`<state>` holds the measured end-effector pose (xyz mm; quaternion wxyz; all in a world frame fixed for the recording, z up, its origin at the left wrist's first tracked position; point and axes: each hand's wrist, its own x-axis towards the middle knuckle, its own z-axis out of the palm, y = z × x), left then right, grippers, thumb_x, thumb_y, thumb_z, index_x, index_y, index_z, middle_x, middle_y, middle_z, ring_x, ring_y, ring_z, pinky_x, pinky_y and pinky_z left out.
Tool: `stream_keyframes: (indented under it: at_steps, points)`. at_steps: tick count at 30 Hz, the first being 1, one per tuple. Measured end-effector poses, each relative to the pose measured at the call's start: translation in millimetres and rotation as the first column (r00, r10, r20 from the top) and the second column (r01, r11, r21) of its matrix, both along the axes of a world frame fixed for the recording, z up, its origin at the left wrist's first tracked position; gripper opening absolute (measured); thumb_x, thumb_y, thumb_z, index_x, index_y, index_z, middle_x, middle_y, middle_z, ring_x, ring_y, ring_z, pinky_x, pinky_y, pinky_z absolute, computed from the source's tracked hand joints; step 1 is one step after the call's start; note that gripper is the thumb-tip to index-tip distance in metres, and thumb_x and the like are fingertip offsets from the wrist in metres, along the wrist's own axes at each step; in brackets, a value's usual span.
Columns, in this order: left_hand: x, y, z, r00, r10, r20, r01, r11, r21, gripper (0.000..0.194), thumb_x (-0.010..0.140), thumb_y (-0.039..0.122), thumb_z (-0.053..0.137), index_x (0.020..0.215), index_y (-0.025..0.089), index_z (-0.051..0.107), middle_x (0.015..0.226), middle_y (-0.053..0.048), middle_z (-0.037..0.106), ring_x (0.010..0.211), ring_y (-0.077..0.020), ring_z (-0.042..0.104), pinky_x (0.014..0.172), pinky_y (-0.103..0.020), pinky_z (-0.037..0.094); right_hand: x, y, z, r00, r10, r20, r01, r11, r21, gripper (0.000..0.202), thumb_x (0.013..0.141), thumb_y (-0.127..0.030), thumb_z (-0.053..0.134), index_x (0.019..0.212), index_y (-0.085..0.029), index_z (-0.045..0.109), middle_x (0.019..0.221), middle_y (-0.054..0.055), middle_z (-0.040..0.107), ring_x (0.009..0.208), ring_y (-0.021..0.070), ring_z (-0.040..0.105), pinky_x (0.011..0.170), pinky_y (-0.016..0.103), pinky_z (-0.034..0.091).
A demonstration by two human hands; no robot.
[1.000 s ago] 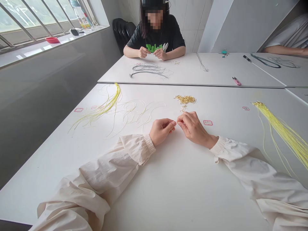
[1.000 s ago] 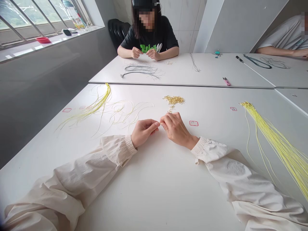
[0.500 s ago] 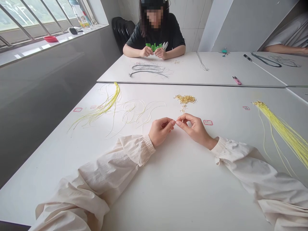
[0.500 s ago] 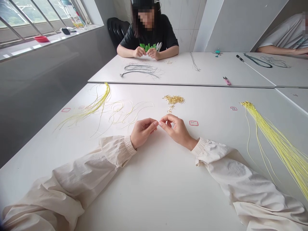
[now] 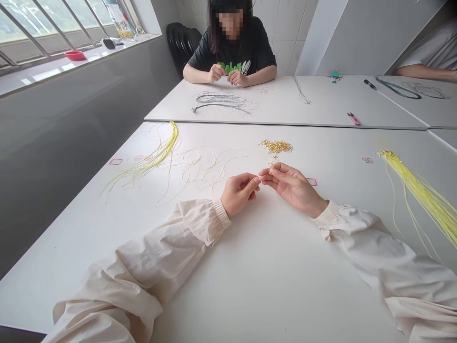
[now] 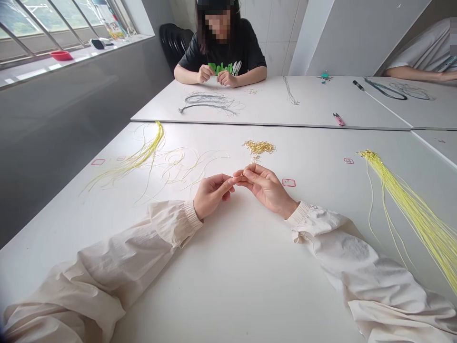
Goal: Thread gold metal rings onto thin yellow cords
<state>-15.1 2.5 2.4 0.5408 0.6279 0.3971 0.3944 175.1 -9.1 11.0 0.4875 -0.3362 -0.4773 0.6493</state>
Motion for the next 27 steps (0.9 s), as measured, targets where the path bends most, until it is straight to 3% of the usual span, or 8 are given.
stream_keyframes:
  at_steps: [5,11,18,27]
  points:
    - [-1,2,-0.3,0.999,-0.034,0.036,0.035,0.999,-0.022,0.029,0.086,0.041,0.067,0.087,0.011,0.070,0.069,-0.002,0.061,0.056,-0.0090,0.056,0.054,-0.022,0.048,0,1,-1.3,0.998,-0.044,0.036,0.043,0.999,0.034,0.020,0.088,-0.042,0.064,0.086,-0.023,0.058,0.106,0.005,0.066,0.096,0.0183,0.063,0.103,0.043,0.047]
    - [-3,4,-0.3,0.998,-0.059,0.004,0.060,0.997,-0.057,0.031,0.084,0.043,0.067,0.087,0.013,0.071,0.074,-0.003,0.064,0.049,-0.0068,0.051,0.048,-0.022,0.044,-3,-4,-3.3,0.926,-0.236,0.296,0.128,0.931,0.342,0.023,0.091,-0.045,0.060,0.087,-0.023,0.059,0.092,0.004,0.063,0.073,0.0155,0.056,0.074,0.035,0.050]
    - [-4,8,-0.5,0.984,-0.153,0.096,0.159,0.986,-0.058,0.029,0.083,0.040,0.069,0.085,0.011,0.071,0.066,-0.002,0.061,0.056,-0.0097,0.055,0.054,-0.024,0.045,-4,-8,-5.2,0.802,-0.330,0.498,0.054,0.870,0.490,0.018,0.096,-0.038,0.054,0.087,-0.023,0.058,0.079,0.002,0.056,0.070,0.0158,0.050,0.071,0.034,0.043]
    - [-5,10,4.0,0.976,-0.187,0.108,0.198,0.974,-0.107,0.024,0.083,0.035,0.068,0.085,0.011,0.072,0.071,-0.004,0.064,0.058,-0.0101,0.056,0.056,-0.025,0.045,-5,-11,-8.5,0.747,-0.405,0.528,0.013,0.802,0.597,0.012,0.097,-0.027,0.052,0.086,-0.022,0.054,0.080,0.001,0.057,0.073,0.0150,0.052,0.069,0.031,0.042]
